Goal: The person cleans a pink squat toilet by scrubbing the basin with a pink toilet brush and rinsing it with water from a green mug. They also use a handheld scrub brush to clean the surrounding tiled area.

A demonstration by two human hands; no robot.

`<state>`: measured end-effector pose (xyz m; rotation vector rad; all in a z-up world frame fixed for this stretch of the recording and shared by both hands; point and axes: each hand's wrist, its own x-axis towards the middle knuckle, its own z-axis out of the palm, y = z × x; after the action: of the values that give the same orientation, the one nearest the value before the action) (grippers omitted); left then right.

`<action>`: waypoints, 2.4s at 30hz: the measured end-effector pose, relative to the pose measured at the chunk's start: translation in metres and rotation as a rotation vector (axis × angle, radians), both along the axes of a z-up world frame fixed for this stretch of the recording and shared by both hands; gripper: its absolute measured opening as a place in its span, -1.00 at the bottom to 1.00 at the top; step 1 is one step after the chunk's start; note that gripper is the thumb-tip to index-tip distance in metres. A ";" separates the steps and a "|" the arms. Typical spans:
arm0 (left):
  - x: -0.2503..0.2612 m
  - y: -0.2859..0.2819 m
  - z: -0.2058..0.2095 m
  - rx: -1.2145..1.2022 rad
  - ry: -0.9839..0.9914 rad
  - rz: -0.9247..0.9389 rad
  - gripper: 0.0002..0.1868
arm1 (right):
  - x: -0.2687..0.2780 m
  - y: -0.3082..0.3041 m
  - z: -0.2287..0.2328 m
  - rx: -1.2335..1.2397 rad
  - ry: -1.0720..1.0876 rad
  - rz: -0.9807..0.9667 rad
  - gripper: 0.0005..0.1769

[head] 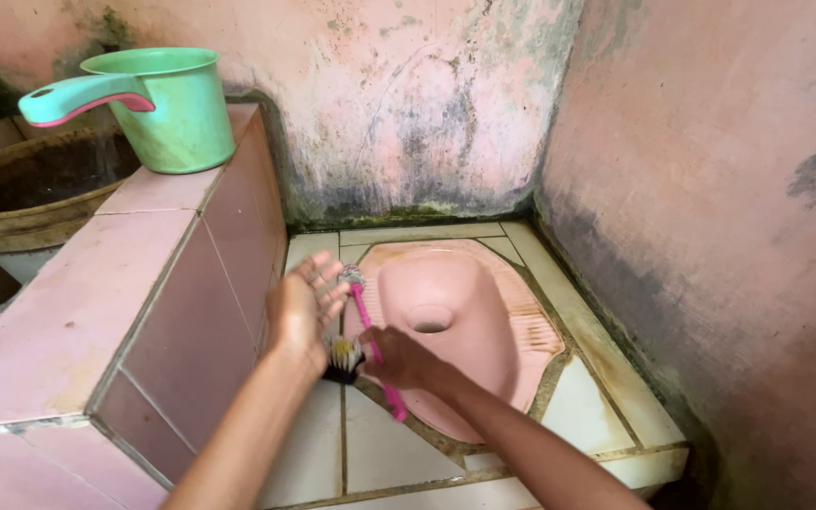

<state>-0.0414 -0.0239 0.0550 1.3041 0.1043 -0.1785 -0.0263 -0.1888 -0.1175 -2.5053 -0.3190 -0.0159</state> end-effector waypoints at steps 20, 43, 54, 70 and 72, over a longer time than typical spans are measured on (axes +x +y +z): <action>0.017 0.042 0.053 0.115 -0.112 -0.101 -0.50 | -0.021 0.047 -0.019 0.301 -0.193 0.063 -0.27; 0.152 0.227 0.129 0.372 -0.388 0.059 -0.64 | 0.127 0.167 0.321 1.456 0.625 0.002 0.48; 0.121 0.239 0.158 0.672 -0.384 -0.046 -0.57 | 0.218 0.239 0.314 1.576 0.433 0.128 -0.45; 0.166 0.298 0.117 1.194 -0.833 0.733 -0.78 | 0.333 0.311 0.250 -0.773 -0.197 -0.091 -0.59; 0.163 0.296 0.114 1.233 -0.880 0.762 -0.82 | 0.339 0.321 0.230 -0.882 -0.153 -0.111 -0.59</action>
<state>0.1219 0.2723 0.1692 2.3195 -0.0714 1.2968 0.3122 0.1324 0.1127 -3.4066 -0.2849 -0.1395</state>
